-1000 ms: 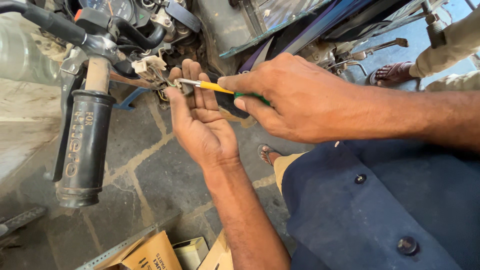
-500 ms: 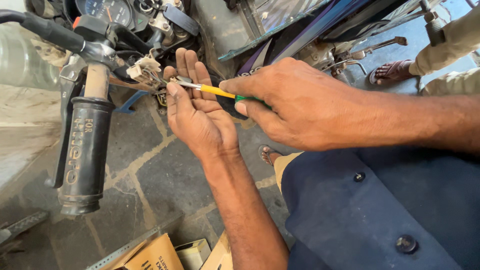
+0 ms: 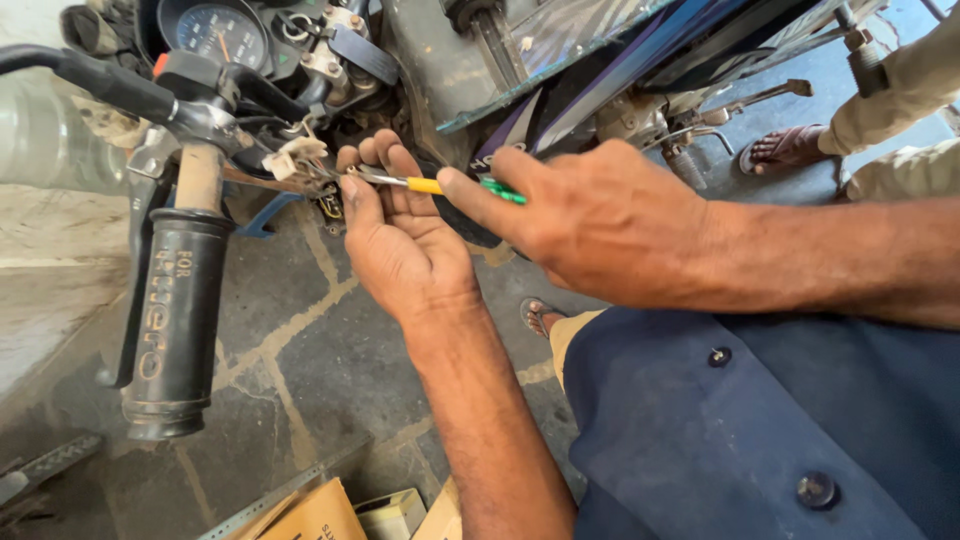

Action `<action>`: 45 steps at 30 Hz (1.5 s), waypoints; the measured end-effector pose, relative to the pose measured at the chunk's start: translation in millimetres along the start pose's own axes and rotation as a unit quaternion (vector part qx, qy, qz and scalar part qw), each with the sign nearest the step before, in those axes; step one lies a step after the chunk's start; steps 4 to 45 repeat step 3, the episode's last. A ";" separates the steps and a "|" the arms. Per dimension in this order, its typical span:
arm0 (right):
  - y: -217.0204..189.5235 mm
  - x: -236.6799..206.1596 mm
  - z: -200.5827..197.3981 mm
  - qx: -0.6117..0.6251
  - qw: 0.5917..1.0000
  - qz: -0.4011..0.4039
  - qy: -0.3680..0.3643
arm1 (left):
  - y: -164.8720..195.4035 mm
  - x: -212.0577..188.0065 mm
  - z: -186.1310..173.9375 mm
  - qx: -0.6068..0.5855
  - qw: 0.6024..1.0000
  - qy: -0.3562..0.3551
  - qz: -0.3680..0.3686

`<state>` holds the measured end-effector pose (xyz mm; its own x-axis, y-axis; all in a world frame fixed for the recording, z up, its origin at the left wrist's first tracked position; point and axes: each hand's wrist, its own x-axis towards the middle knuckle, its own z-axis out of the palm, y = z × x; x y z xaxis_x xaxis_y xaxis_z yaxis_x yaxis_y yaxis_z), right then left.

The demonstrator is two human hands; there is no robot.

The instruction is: The person uses a screwdriver to adjust and tighten screws on a motorcycle's handlebar switch assembly. They manipulate the wires and the plastic housing of the switch, occasionally placing the tool on the motorcycle seat.

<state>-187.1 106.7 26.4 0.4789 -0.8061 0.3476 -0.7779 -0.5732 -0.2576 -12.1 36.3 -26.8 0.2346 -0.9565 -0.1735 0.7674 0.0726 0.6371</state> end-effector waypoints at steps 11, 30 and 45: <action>-0.7 -2.7 5.9 -0.064 0.997 -0.022 0.026 | -0.9 4.7 -5.0 -0.008 1.000 0.018 -0.009; -0.7 -2.7 5.9 -0.064 0.997 -0.022 0.026 | -0.9 4.7 -5.0 -0.008 1.000 0.018 -0.009; -0.7 -2.7 5.9 -0.064 0.997 -0.022 0.026 | -0.9 4.7 -5.0 -0.008 1.000 0.018 -0.009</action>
